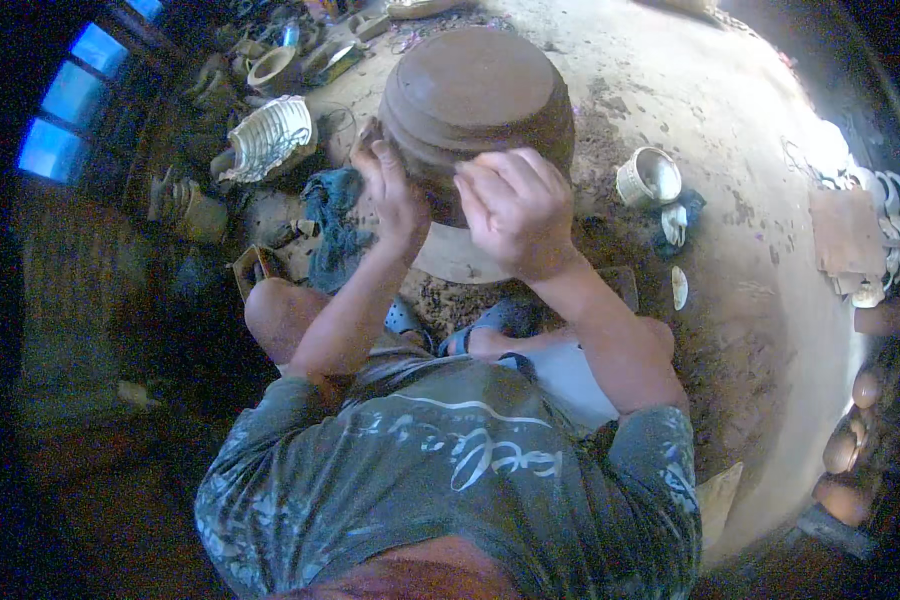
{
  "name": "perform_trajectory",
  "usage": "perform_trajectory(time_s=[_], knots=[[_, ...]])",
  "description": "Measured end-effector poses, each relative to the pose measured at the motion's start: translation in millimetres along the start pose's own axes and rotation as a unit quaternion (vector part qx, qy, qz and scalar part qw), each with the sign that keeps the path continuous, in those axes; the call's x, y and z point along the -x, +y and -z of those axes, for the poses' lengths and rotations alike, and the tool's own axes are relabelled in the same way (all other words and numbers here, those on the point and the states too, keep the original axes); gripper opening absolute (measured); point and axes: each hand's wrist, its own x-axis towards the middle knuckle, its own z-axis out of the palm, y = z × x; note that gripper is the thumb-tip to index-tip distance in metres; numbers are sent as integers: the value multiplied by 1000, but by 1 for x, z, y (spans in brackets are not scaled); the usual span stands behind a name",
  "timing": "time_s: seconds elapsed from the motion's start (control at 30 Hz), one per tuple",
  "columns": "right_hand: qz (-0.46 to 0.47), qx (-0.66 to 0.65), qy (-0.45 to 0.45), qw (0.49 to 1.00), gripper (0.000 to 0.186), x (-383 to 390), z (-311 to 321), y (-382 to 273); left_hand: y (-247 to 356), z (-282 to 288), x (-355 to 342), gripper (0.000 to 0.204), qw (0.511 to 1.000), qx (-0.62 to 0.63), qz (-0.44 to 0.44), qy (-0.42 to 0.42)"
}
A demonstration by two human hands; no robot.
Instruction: The person shapes the exterior of a clay pot using a blue rib tool and their fingers while the pot rotates on a wheel.
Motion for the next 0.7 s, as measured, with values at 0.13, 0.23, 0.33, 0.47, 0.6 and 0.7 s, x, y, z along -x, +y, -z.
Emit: perform_trajectory(time_s=[0.13,0.23,0.33,0.47,0.6,0.7], knots=[[73,79,-16,994,11,-24,-24,3,-12,-5,-11,67,997,-48,-37,43],[76,112,-45,990,9,-35,-27,1,-9,-1,-18,65,993,-115,-29,15],[82,113,-47,989,9,-38,-27,0,-27,5,-36,48,989,-125,-85,8],[96,100,-43,989,10,-32,-25,8,-28,20,-56,46,988,-131,-61,-48],[103,95,-50,989,12,-30,-10,14,-25,19,-69,42,995,-47,-35,-76],[119,91,-52,987,16,-27,0,22,-28,22,-76,41,994,-43,-33,-100]])
